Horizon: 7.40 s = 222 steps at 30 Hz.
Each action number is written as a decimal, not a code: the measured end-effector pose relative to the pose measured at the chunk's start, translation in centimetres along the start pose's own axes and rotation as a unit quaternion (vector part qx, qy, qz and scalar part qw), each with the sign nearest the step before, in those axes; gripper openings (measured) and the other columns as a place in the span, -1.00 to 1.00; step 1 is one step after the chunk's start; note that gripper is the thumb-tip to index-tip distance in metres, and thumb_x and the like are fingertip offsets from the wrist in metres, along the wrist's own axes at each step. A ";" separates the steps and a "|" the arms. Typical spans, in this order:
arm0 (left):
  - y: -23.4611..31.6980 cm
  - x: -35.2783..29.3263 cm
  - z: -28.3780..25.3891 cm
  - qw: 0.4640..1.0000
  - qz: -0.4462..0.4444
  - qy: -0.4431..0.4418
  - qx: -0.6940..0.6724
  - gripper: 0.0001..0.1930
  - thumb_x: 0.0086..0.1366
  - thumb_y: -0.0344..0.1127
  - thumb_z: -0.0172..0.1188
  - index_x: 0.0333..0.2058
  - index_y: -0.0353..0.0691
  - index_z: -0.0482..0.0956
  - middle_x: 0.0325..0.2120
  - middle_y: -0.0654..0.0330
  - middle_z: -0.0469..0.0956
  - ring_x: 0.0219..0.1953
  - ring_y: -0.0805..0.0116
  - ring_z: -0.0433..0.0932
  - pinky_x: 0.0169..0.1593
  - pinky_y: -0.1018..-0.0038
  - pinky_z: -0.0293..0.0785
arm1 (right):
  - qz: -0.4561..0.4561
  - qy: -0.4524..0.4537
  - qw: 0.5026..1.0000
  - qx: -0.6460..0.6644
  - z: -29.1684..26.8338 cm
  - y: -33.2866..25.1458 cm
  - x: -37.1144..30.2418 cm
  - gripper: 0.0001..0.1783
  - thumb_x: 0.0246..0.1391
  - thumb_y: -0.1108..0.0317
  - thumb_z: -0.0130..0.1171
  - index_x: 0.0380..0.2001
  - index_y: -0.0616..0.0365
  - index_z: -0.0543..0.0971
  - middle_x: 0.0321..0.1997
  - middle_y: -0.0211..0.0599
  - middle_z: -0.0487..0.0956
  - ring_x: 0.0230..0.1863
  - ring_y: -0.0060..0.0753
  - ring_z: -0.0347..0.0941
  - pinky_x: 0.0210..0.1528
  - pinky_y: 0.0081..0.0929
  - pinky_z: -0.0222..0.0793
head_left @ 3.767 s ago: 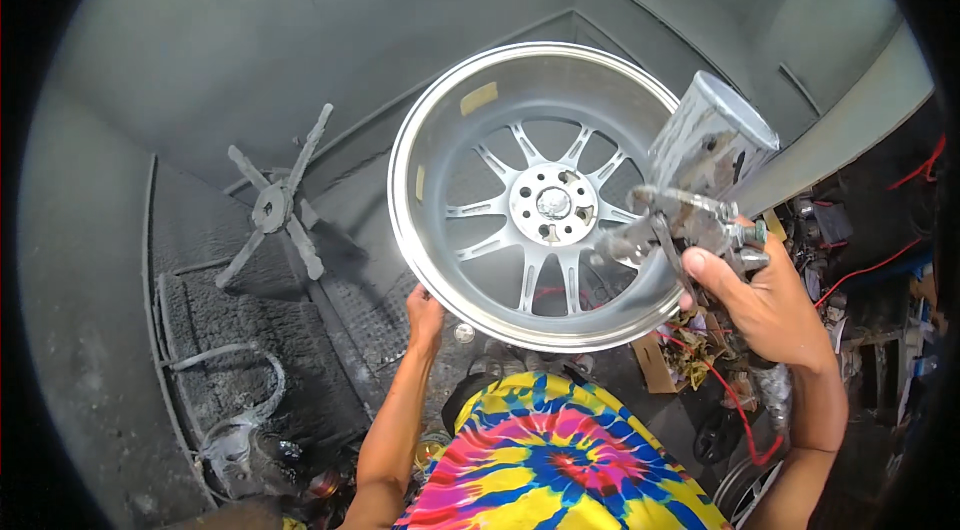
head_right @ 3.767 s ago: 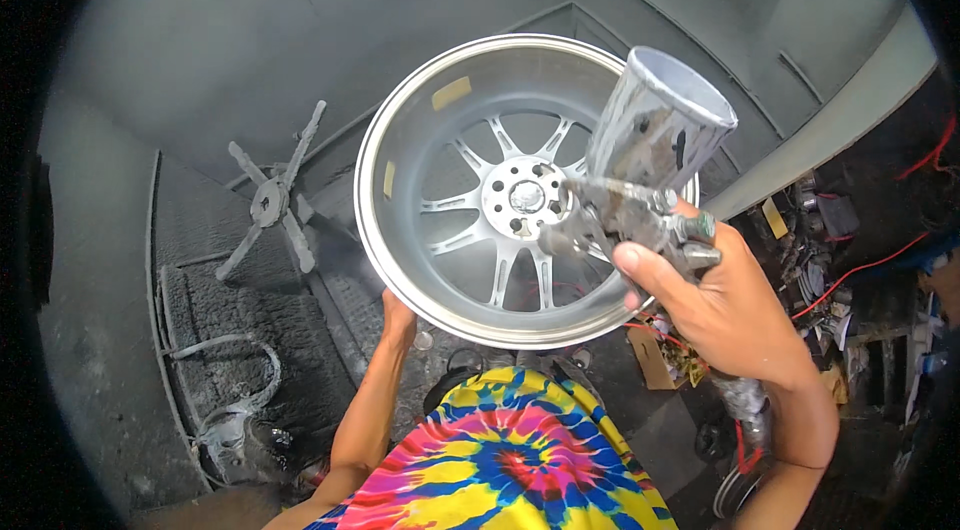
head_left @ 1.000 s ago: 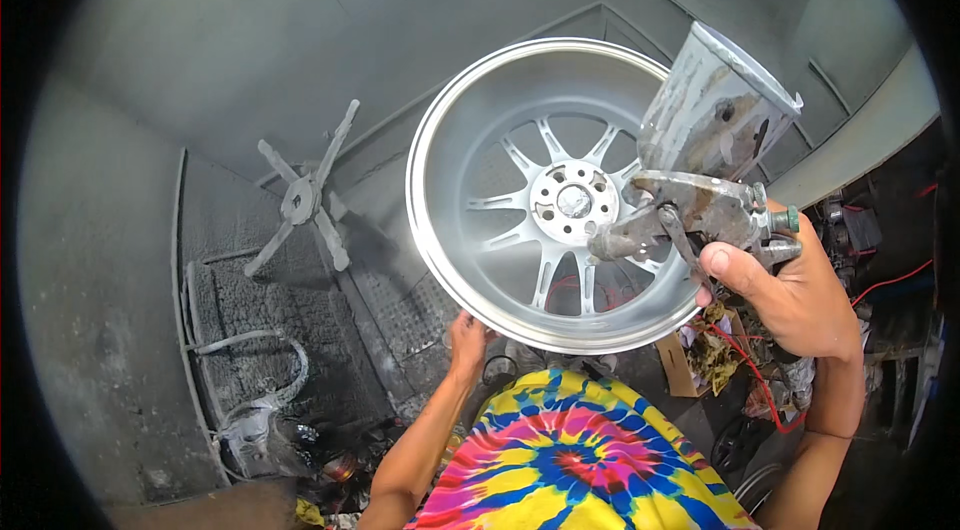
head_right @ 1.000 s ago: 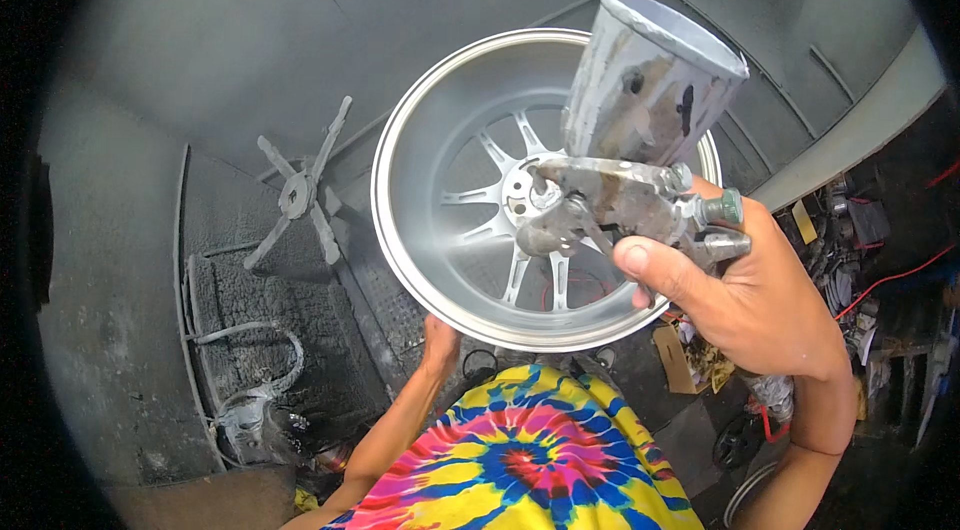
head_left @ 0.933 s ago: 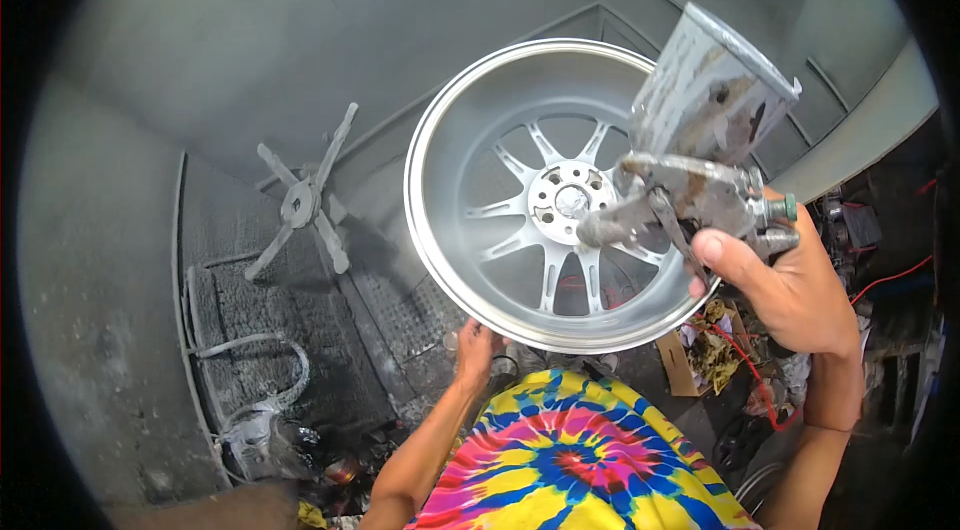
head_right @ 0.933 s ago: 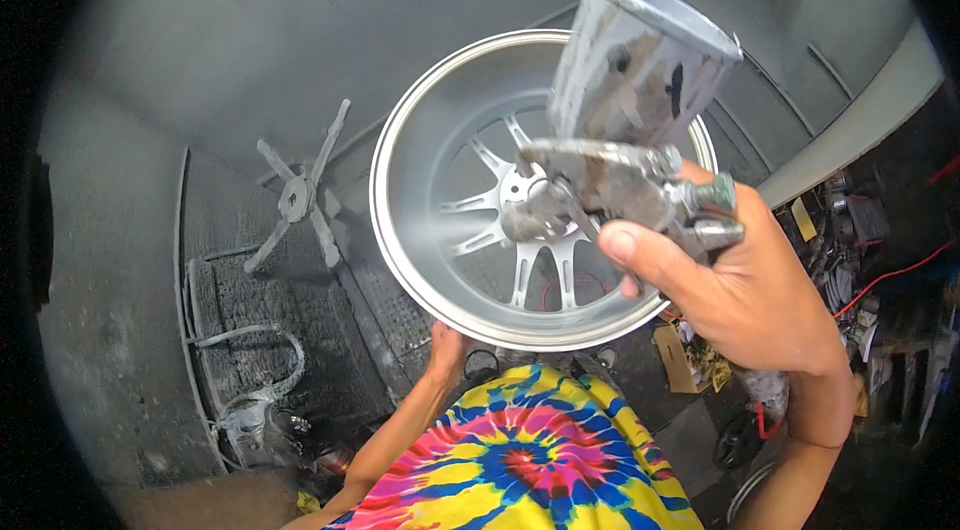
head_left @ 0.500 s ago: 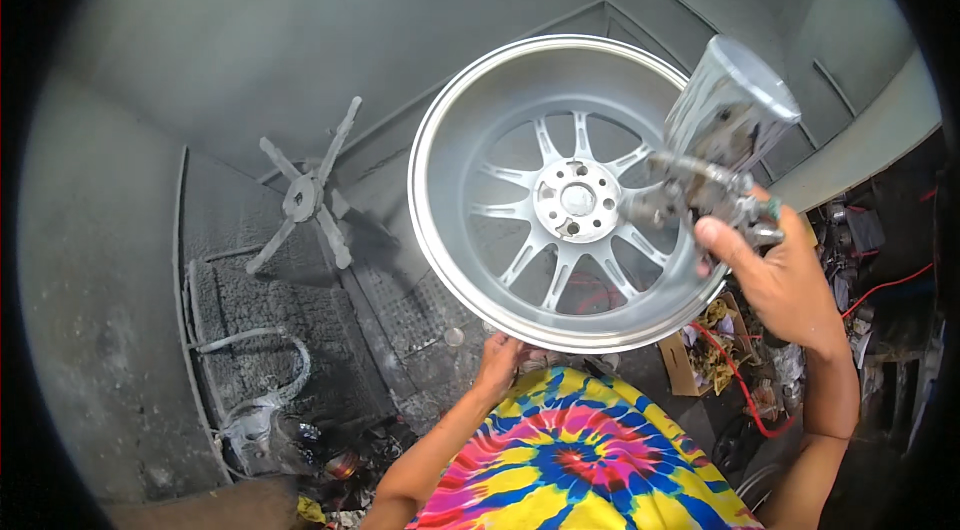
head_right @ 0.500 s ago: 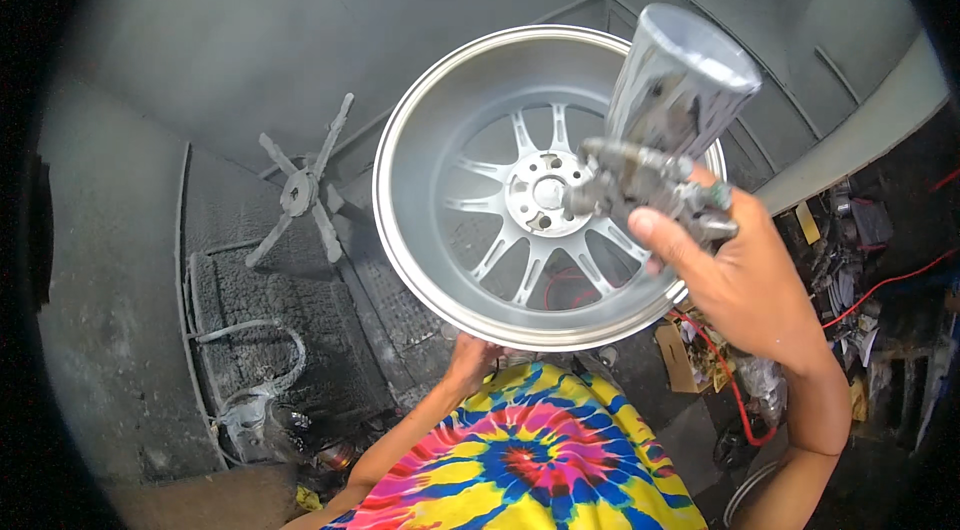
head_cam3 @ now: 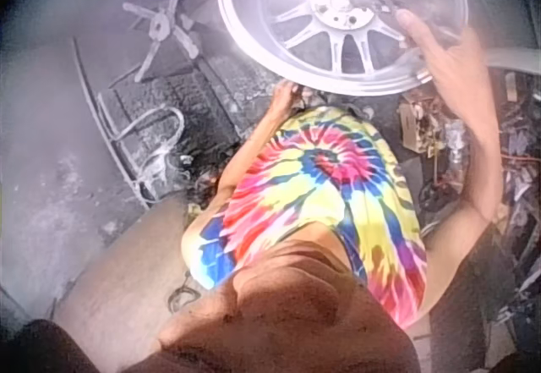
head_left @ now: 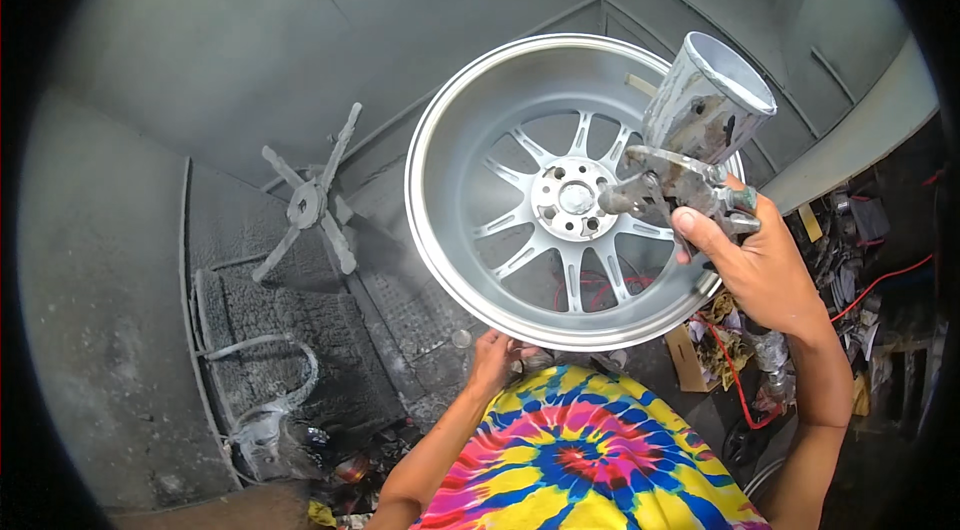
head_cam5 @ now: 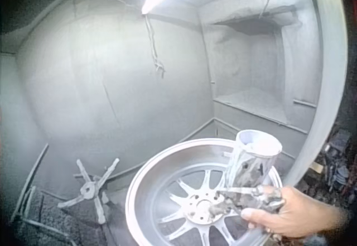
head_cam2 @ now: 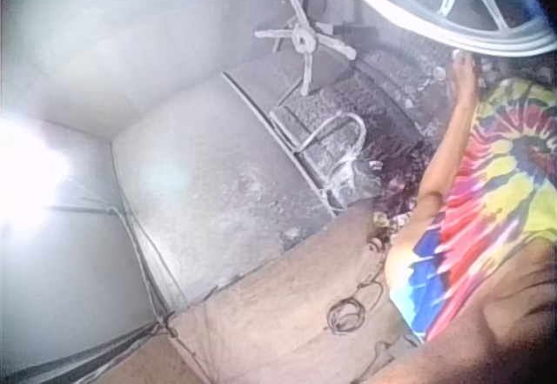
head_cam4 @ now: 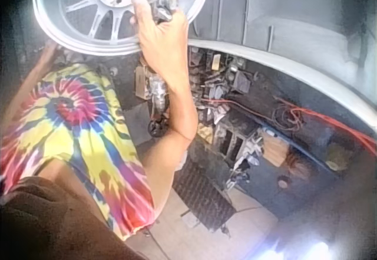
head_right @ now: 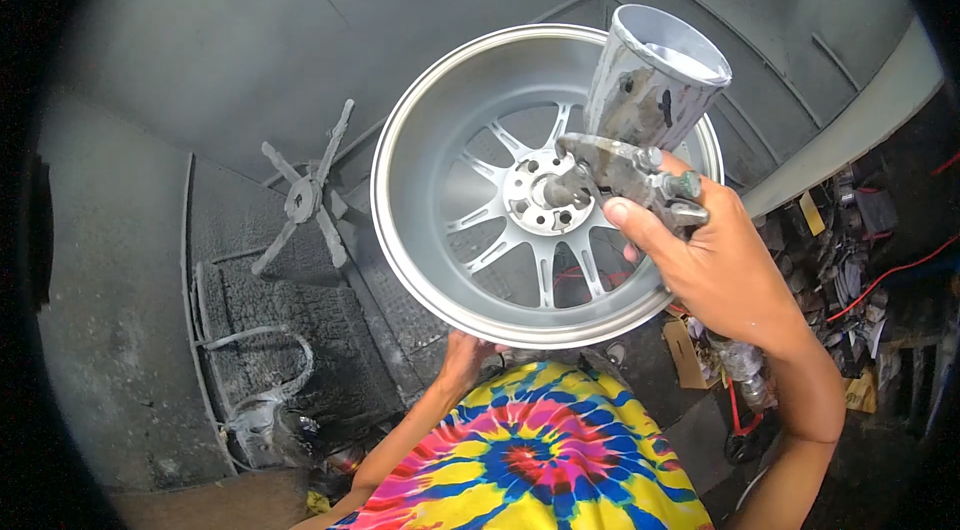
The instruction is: The person paints a car rim using a spray gun. The person rotates the rim by hand to cover all surfaces, then pauses to adjust the paint in a cup before continuing to spray the rim.
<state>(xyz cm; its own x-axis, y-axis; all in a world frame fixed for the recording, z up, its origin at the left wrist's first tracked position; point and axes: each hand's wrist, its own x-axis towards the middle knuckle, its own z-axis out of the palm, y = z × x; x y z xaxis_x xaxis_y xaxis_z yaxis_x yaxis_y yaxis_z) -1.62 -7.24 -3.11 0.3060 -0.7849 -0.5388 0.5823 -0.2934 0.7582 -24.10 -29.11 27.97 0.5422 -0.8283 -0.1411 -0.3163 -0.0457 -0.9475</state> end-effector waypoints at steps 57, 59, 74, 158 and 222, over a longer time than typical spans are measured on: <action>-30.1 -15.1 13.8 0.875 -0.416 0.174 0.175 -0.51 0.37 -0.04 0.13 0.11 -0.27 0.47 0.01 -0.08 0.56 0.06 0.07 0.59 0.04 0.14 0.50 | -0.289 -0.841 0.456 -0.026 42.0 21.4 -2.9 -0.53 0.28 0.18 0.25 0.16 0.17 0.50 -0.09 -0.07 0.66 -0.27 -0.19 0.62 -0.29 -0.33 0.56; -30.1 -18.2 10.8 0.891 -0.361 0.268 -0.058 -0.41 0.43 0.07 0.10 0.21 -0.27 0.39 0.06 -0.08 0.54 0.10 0.07 0.57 0.10 0.14 0.51 | -0.340 -0.845 0.412 0.022 43.5 23.8 -9.1 -0.50 0.24 0.17 0.27 0.17 0.14 0.49 0.12 0.19 0.55 0.14 0.22 0.52 0.03 -0.12 0.54; -43.8 -18.1 -15.7 0.327 0.422 0.700 -0.475 -0.48 0.37 -0.01 0.14 0.21 -0.09 0.34 0.08 0.16 0.48 0.05 0.19 0.52 0.19 0.05 0.44 | -0.564 -0.808 0.170 0.014 63.8 46.4 -25.4 -0.47 -0.01 0.25 0.36 0.03 0.23 0.52 0.19 0.04 0.40 0.26 0.11 0.32 0.19 -0.06 0.40; -59.4 -13.9 -27.7 0.407 0.326 0.709 -0.475 -0.50 0.20 0.01 0.38 -0.02 -0.06 0.39 -0.21 0.18 0.45 -0.35 0.30 0.44 -0.21 0.23 0.46 | -0.503 -0.675 0.540 -0.005 98.4 82.4 -21.2 0.29 -0.42 0.04 0.67 0.42 -0.25 0.15 0.10 0.06 0.30 0.14 0.32 0.35 0.13 0.10 0.40; -58.1 -10.7 -34.8 0.543 0.293 0.608 -0.500 -0.50 0.15 0.09 0.40 -0.05 0.06 0.42 -0.32 0.30 0.42 -0.38 0.37 0.43 -0.25 0.29 0.43 | -0.799 -0.527 0.274 0.096 80.2 52.0 -21.2 0.04 -0.39 0.42 0.49 0.32 -0.14 0.36 0.13 0.02 0.34 0.28 0.16 0.26 0.38 0.11 0.15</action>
<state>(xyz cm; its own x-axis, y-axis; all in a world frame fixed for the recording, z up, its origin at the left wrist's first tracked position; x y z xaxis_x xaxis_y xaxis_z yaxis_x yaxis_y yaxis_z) -12.52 37.13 -54.16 0.5764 0.5350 -0.6177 0.0476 0.7326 0.6790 10.40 30.89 -41.27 -0.1753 0.7886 0.5893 0.9718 0.2344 -0.0246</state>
